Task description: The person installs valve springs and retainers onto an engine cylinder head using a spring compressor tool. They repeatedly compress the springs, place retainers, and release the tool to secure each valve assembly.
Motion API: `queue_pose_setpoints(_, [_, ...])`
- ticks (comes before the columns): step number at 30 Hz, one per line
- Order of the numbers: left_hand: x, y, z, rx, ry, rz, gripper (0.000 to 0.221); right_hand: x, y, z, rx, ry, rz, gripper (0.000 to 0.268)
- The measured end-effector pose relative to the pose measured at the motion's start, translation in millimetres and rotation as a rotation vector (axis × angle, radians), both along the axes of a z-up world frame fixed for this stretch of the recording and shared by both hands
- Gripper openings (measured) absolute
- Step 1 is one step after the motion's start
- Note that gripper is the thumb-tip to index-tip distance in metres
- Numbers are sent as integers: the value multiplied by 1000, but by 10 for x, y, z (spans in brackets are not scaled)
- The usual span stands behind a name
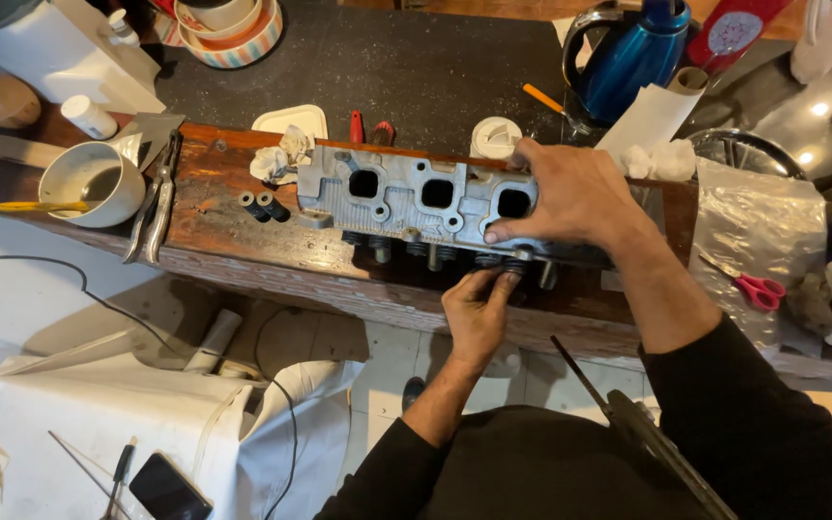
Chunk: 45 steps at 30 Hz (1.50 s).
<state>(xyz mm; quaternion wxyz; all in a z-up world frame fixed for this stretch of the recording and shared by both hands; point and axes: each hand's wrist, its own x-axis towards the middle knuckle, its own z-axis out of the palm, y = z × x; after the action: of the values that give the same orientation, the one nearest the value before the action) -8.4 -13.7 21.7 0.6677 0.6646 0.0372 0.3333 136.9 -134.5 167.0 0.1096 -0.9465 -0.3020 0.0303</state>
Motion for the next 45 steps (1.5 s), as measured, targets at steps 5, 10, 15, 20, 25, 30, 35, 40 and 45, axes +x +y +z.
queue_pose_setpoints(5, [-5,12,-88,33,9,-12,6,8,-16,-39,2,-6,0,99])
queue_pose_setpoints(10, [-15,33,-77,38,16,-36,9,22,18,-14,-15,3,-13,100])
queue_pose_setpoints(15, [62,10,-170,-31,-4,-35,15,40,0,-58,-21,-16,-5,100])
queue_pose_setpoints(20, [52,-24,-137,11,-23,7,13,65,3,-73,-69,-16,3,100])
queue_pose_setpoints(25, [3,-15,-7,45,-36,71,15,38,54,-3,-128,9,7,98])
queue_pose_setpoints(30, [62,-31,-193,92,-45,54,14,-49,39,51,-94,13,-59,99])
queue_pose_setpoints(35, [53,89,-189,184,-67,3,14,-77,-27,-63,62,-84,-53,89])
queue_pose_setpoints(40, [-62,125,-209,257,42,-115,14,-324,-195,200,964,2,56,47])
queue_pose_setpoints(45, [-481,-166,-459,168,369,-313,20,-483,-832,301,1578,17,34,12])
